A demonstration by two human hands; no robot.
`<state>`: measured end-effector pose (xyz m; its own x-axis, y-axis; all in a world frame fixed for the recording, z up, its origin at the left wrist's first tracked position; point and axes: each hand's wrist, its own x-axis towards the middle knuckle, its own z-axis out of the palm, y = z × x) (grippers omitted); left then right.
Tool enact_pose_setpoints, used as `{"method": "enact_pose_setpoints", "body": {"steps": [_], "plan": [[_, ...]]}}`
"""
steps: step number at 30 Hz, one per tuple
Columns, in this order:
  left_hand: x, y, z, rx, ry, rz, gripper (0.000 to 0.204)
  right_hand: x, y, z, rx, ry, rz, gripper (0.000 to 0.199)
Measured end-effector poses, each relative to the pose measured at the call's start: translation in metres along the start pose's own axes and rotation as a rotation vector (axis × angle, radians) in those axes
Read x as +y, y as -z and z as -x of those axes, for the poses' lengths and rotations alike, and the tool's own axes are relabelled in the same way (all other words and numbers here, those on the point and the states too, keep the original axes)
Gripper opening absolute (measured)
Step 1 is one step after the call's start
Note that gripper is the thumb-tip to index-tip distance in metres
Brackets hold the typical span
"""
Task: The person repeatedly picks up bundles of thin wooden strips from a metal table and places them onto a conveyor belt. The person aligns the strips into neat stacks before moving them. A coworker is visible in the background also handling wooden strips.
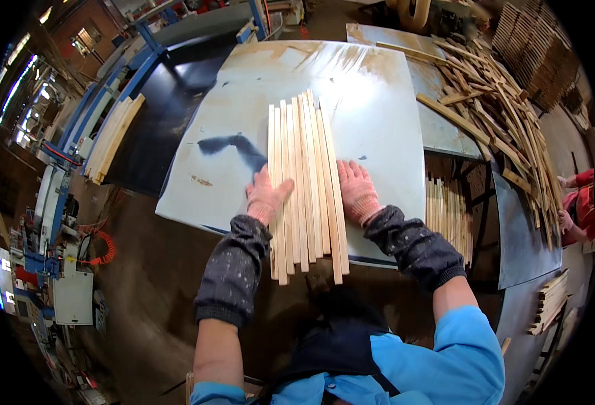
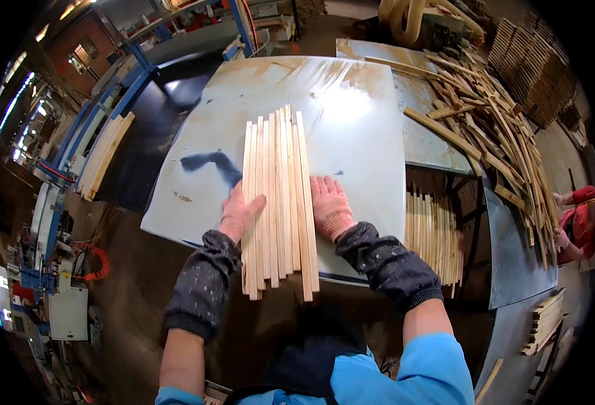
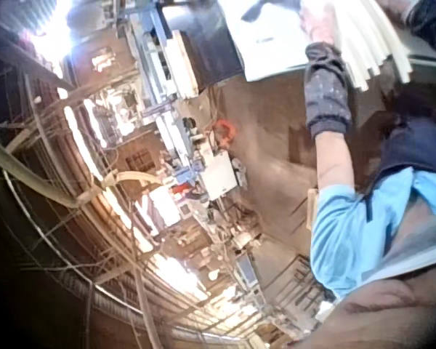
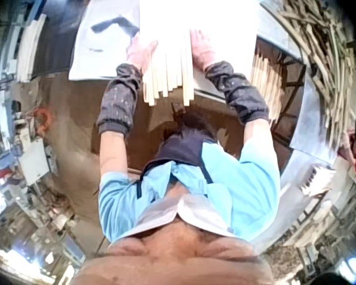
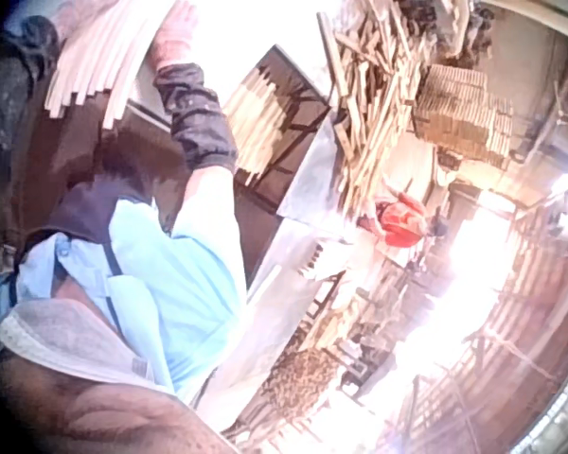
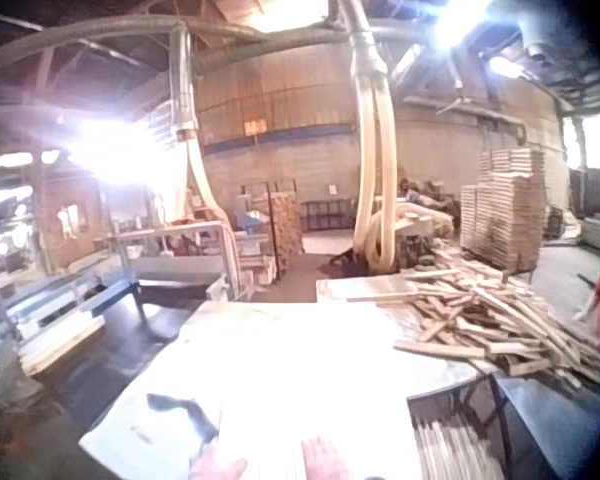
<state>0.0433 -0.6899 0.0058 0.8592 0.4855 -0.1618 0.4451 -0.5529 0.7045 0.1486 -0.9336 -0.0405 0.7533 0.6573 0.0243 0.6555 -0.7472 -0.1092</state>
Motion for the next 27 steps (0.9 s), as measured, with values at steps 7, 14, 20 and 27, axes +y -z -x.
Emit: {"method": "enact_pose_setpoints", "body": {"steps": [7, 14, 20, 27], "plan": [[-0.014, 0.035, -0.059, -0.138, -0.027, 0.22, 0.089, 0.006, 0.0, -0.055, 0.159, -0.013, -0.429, 0.06], [-0.078, 0.09, -0.04, -0.271, -0.072, 0.785, 0.075, 0.004, 0.039, -0.032, -0.123, -0.501, -1.242, 0.064], [-0.108, 0.082, -0.029, -0.44, -0.177, 0.709, 0.077, -0.055, 0.048, -0.059, -0.162, -0.576, -0.677, 0.068], [-0.138, 0.115, -0.033, -0.448, -0.357, 0.55, 0.073, -0.12, 0.028, -0.077, -0.063, -0.644, -0.761, 0.065]]}}
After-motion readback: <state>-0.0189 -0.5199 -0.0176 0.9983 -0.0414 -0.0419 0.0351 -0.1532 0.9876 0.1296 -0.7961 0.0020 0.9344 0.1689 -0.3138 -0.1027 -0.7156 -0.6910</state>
